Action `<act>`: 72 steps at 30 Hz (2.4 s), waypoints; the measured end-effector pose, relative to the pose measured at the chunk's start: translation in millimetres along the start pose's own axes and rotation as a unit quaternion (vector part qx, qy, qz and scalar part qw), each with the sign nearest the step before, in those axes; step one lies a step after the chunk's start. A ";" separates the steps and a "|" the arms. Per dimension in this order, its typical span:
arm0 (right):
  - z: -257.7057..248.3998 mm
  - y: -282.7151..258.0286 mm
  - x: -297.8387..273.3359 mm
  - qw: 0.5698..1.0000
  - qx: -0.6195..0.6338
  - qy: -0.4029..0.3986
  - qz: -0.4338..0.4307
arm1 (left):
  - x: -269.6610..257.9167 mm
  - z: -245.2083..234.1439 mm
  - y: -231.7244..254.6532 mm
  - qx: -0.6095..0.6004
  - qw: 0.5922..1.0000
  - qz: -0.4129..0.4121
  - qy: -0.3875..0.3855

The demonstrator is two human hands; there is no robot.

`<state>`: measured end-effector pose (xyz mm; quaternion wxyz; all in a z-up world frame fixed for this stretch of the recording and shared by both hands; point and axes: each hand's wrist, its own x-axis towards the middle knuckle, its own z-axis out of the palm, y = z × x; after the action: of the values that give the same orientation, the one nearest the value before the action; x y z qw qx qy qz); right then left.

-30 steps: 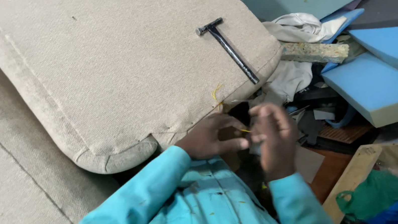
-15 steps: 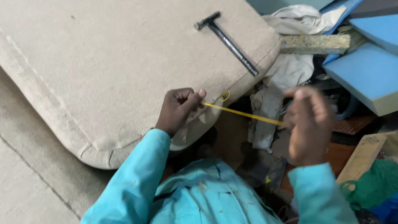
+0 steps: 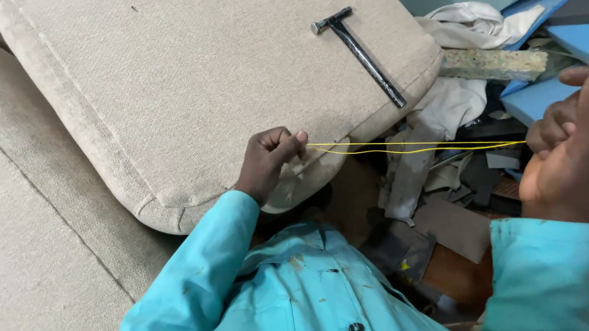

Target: Sewing and securing upholstery fabric on a sofa cushion using twine and a needle

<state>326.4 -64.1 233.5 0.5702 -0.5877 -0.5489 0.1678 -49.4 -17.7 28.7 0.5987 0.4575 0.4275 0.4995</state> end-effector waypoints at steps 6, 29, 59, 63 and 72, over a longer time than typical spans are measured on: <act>31.2 -5.3 -13.1 0.999 0.018 0.036 0.035 | -4.0 5.5 -31.3 -0.142 0.987 -0.068 0.041; 166.2 115.1 -114.8 0.950 0.037 -0.133 0.280 | -12.3 -9.1 -63.1 0.065 0.991 -0.076 0.093; 185.6 200.2 -94.7 0.950 0.069 -0.144 0.267 | -4.2 -0.6 -69.4 0.180 0.981 0.002 0.068; 188.5 210.9 -93.3 0.956 0.065 -0.138 0.252 | -2.2 -1.1 -74.1 0.185 0.981 -0.009 0.066; 188.0 190.2 -92.8 0.957 0.037 -0.138 0.252 | -2.5 -1.6 -76.2 0.202 0.976 0.001 0.079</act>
<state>226.3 -2.3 -24.0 0.4496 -0.6566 -0.4500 0.4052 -35.5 -26.2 -45.8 0.4574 0.5284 0.5652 0.4384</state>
